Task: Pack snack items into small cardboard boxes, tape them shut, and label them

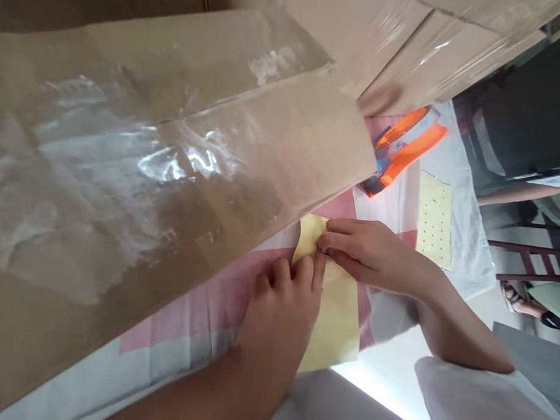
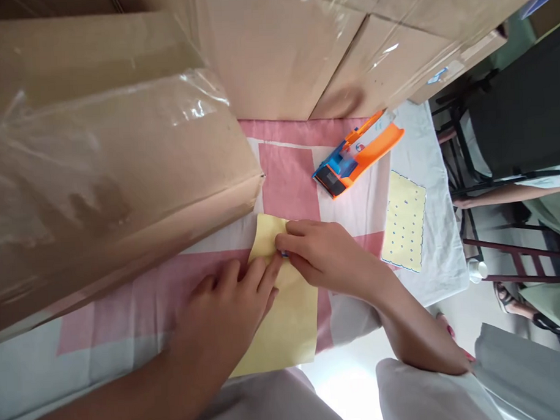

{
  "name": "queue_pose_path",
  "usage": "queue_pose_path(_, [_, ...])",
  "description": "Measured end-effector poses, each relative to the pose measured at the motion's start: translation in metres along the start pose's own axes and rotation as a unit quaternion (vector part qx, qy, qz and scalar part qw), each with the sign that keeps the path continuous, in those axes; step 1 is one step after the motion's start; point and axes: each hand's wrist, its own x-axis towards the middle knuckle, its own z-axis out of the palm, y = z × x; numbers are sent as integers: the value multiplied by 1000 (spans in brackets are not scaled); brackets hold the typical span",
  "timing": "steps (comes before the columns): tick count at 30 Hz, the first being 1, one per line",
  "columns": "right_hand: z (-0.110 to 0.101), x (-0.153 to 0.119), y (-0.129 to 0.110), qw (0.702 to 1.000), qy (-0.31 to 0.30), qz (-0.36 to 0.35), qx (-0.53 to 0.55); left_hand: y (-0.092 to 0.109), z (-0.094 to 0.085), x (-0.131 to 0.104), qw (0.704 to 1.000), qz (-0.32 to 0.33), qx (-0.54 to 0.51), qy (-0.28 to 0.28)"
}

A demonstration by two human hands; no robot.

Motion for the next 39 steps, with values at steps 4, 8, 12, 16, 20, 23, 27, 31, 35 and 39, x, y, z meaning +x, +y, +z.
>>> queue_pose_path(4, [0, 0, 6, 999, 18, -5, 26, 0, 0, 1, 1000, -5, -5, 6])
queue_pose_path(8, [1, -1, 10, 999, 23, -25, 39, -2, -4, 1, 1000, 3, -1, -8])
queue_pose_path(12, [-1, -1, 6, 999, 11, -10, 37, -2, -5, 1, 999, 10, 21, -22])
queue_pose_path(16, [-3, -1, 7, 998, 14, -11, 63, 1, -3, -1, 999, 2, 21, -24])
queue_pose_path(20, [-3, -1, 11, 997, 15, -13, 78, 2, -2, -2, 1000, -2, 21, -22])
queue_pose_path(23, [-2, -1, 9, 998, 11, -5, 59, 2, -2, -2, 999, -5, 27, -24])
queue_pose_path(27, [0, -1, 8, 997, 15, 14, 70, 1, -2, -2, 999, -3, 33, -29])
queue_pose_path(31, [2, -1, 10, 995, 43, 13, 91, 1, -3, -2, 999, -2, 29, -35])
queue_pose_path(35, [6, 1, 9, 997, 65, -3, 51, 0, -3, -1, 999, -2, 21, -26])
queue_pose_path(39, [14, 1, 4, 997, 67, -4, -32, 0, -5, 1, 1000, 0, 7, -22])
